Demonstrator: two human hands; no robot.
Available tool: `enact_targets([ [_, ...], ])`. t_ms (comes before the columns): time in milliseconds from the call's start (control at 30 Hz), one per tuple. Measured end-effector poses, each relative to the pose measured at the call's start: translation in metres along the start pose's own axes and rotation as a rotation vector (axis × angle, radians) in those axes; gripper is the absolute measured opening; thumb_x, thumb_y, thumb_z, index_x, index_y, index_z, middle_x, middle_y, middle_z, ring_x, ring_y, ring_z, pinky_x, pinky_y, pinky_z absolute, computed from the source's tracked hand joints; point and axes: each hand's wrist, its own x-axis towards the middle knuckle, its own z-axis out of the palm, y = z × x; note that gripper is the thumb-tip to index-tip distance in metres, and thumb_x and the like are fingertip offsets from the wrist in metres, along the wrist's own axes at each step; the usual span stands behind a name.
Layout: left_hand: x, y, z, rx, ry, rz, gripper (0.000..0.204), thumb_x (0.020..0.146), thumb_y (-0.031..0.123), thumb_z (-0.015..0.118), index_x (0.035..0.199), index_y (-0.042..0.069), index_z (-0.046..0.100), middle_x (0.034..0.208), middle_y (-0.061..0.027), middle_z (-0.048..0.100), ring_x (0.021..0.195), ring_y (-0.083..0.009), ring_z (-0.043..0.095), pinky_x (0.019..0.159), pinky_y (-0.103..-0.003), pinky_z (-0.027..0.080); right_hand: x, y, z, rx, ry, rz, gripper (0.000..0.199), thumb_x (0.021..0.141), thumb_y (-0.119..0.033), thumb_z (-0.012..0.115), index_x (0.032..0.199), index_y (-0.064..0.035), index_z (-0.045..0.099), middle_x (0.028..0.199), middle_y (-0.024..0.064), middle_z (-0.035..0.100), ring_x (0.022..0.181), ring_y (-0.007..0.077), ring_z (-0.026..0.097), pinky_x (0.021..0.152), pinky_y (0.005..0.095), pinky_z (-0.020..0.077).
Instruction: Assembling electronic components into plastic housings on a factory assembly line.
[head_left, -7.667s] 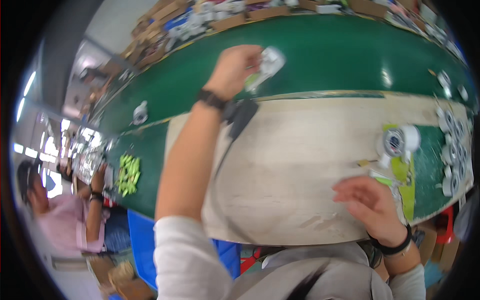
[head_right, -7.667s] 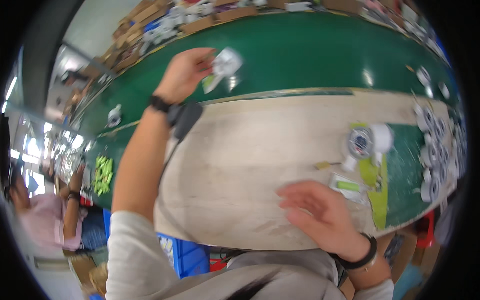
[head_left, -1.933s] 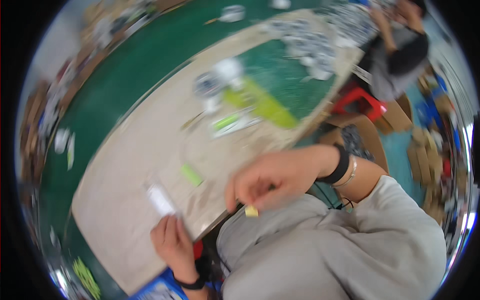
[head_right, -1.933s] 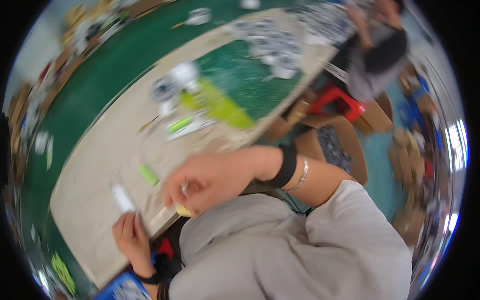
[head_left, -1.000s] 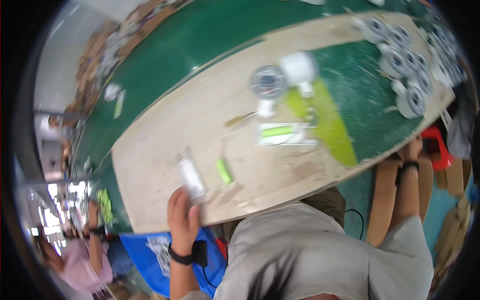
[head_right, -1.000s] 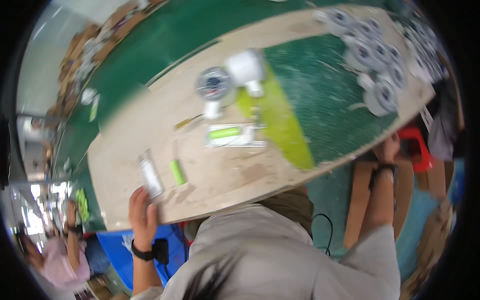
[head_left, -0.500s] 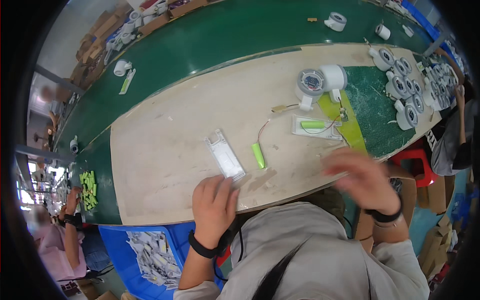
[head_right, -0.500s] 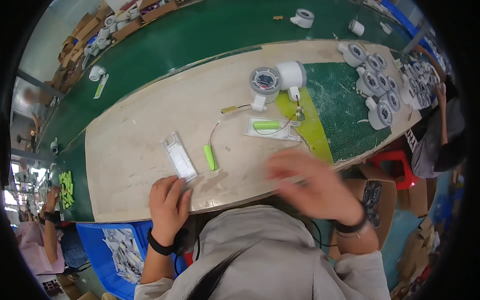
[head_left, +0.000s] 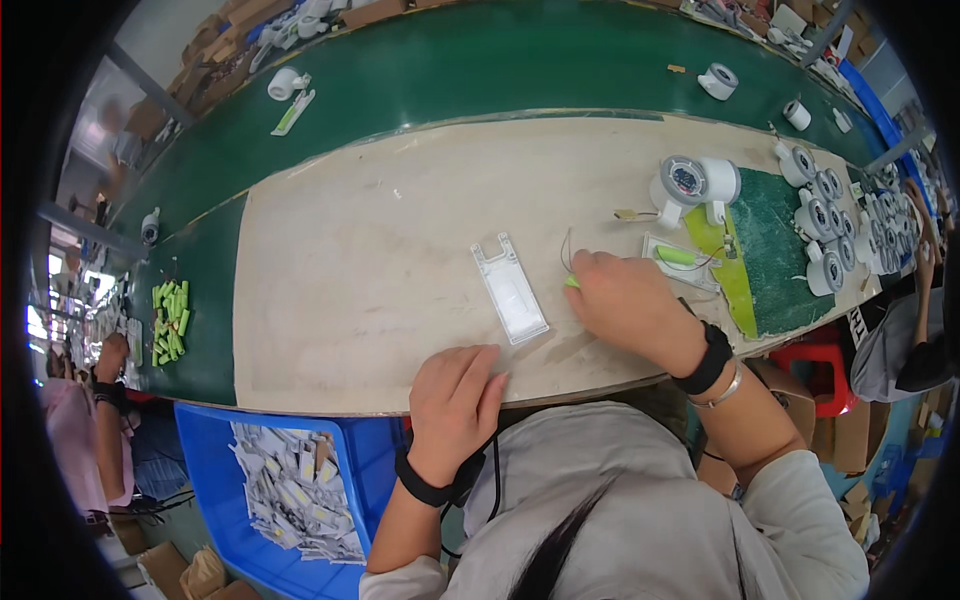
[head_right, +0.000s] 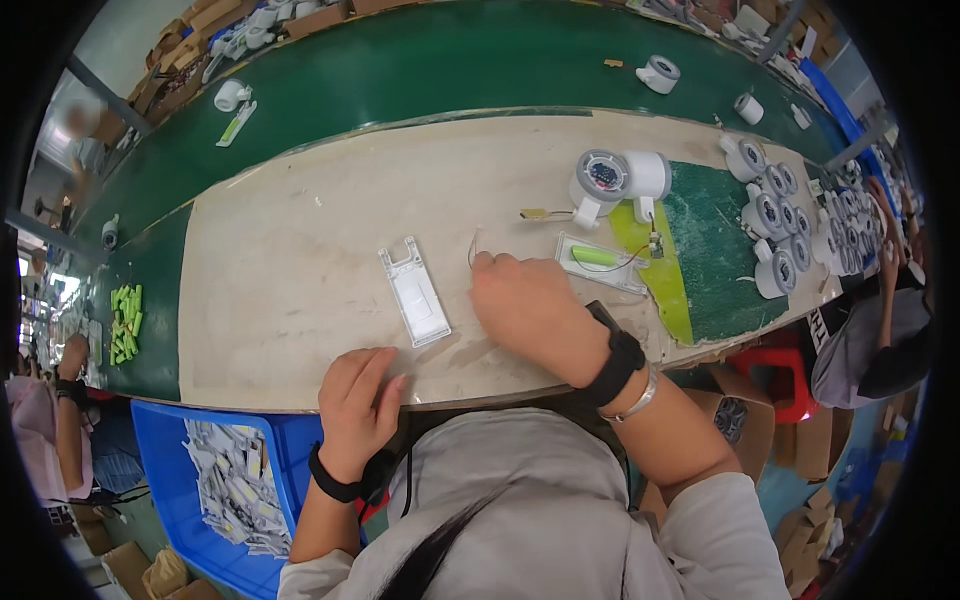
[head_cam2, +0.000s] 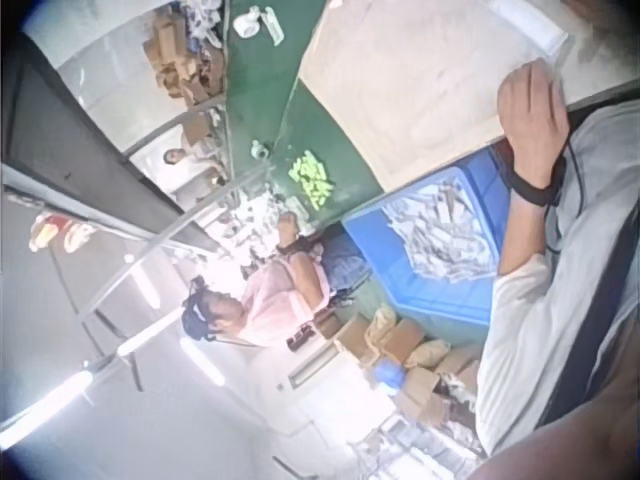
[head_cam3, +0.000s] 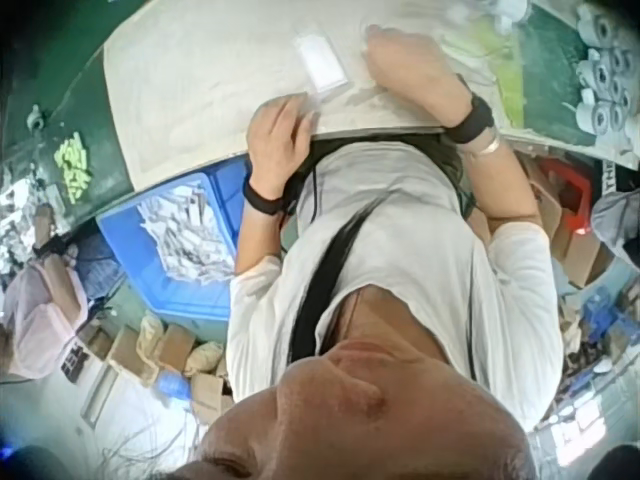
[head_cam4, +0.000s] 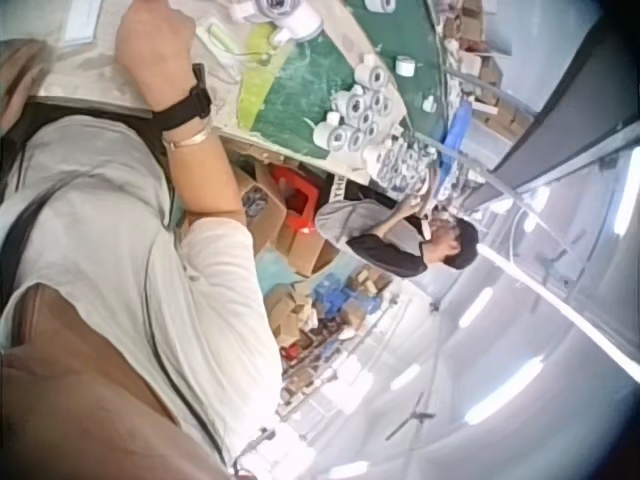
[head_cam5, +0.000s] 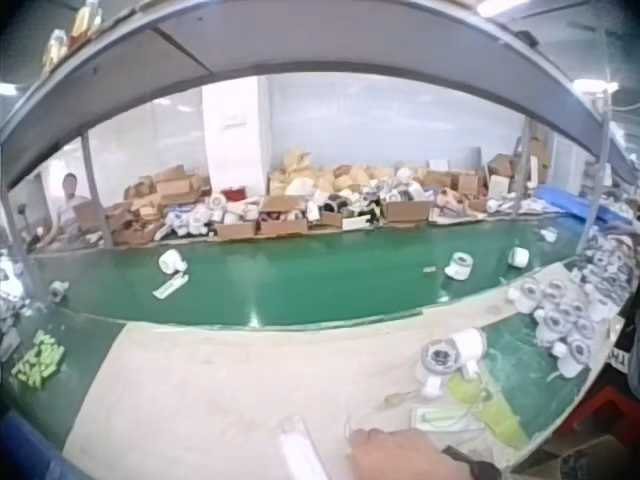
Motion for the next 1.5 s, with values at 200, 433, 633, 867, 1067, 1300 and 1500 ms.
enact_targets([
  [200,-0.001,-0.006,0.002,-0.009,0.002,0.036,0.023,0.068,0.006,0.065,0.091,0.002,0.061,0.084,-0.0092,0.059,0.078,-0.0267,0.056,0.067,-0.035,0.046,0.0,-0.013,-0.018,0.438,0.039,0.144,0.025,0.078,-0.023,0.061,0.08,-0.0004,0.052,0.061,0.0131,0.055,0.056,0.0293,0.055,0.052,0.0352,0.0429],
  [433,-0.006,-0.004,0.007,0.049,0.042,0.051,0.034,0.066,0.004,0.066,0.099,0.001,0.058,0.079,-0.008,0.061,0.077,-0.025,0.057,0.065,-0.033,0.046,0.021,-0.029,-0.01,0.461,0.036,0.063,0.024,0.076,-0.022,0.063,0.077,-0.0008,0.051,0.065,0.014,0.056,0.061,0.0313,0.055,0.054,0.0377,0.0427],
  [633,-0.008,-0.006,0.011,0.08,0.094,0.115,0.039,0.065,0.002,0.065,0.103,0.0,0.055,0.08,-0.0081,0.061,0.076,-0.0243,0.057,0.064,-0.032,0.046,0.027,-0.041,0.006,0.257,0.068,0.0,0.022,0.078,-0.02,0.061,0.082,-0.0003,0.05,0.073,0.0141,0.058,0.064,0.0311,0.059,0.054,0.0376,0.047],
  [867,-0.01,-0.009,0.013,0.105,0.109,0.174,0.04,0.065,0.0,0.064,0.104,0.0,0.054,0.081,-0.0087,0.06,0.075,-0.0247,0.057,0.062,-0.033,0.046,0.031,-0.047,0.014,0.203,0.066,-0.067,0.022,0.079,-0.018,0.059,0.084,0.0007,0.048,0.071,0.0149,0.056,0.062,0.0305,0.06,0.052,0.0358,0.0484],
  [1067,-0.01,-0.009,0.014,0.149,0.117,0.188,0.032,0.07,0.006,0.061,0.102,0.001,0.057,0.08,-0.0065,0.059,0.078,-0.0205,0.056,0.065,-0.032,0.046,0.03,-0.049,0.013,0.188,0.031,-0.093,0.021,0.08,-0.016,0.057,0.086,0.0007,0.047,0.073,0.0156,0.056,0.06,0.0304,0.06,0.05,0.035,0.0479],
  [1300,-0.009,-0.008,0.013,0.177,0.118,0.184,0.027,0.071,0.005,0.062,0.098,0.001,0.059,0.077,-0.0063,0.059,0.077,-0.0202,0.057,0.064,-0.031,0.047,0.019,-0.056,0.017,0.064,0.078,-0.14,0.014,0.077,-0.012,0.057,0.08,-0.0001,0.049,0.069,0.0112,0.052,0.057,0.0235,0.058,0.048,0.0291,0.0477],
  [1500,-0.007,-0.008,0.014,0.151,0.11,0.198,0.031,0.064,0.001,0.065,0.094,-0.001,0.059,0.079,-0.0093,0.059,0.077,-0.0242,0.057,0.064,-0.034,0.048,0.015,-0.056,0.022,-0.088,0.177,-0.196,0.014,0.06,-0.004,0.058,0.072,-0.0011,0.051,0.07,0.0078,0.051,0.059,0.0169,0.057,0.049,0.0236,0.048],
])
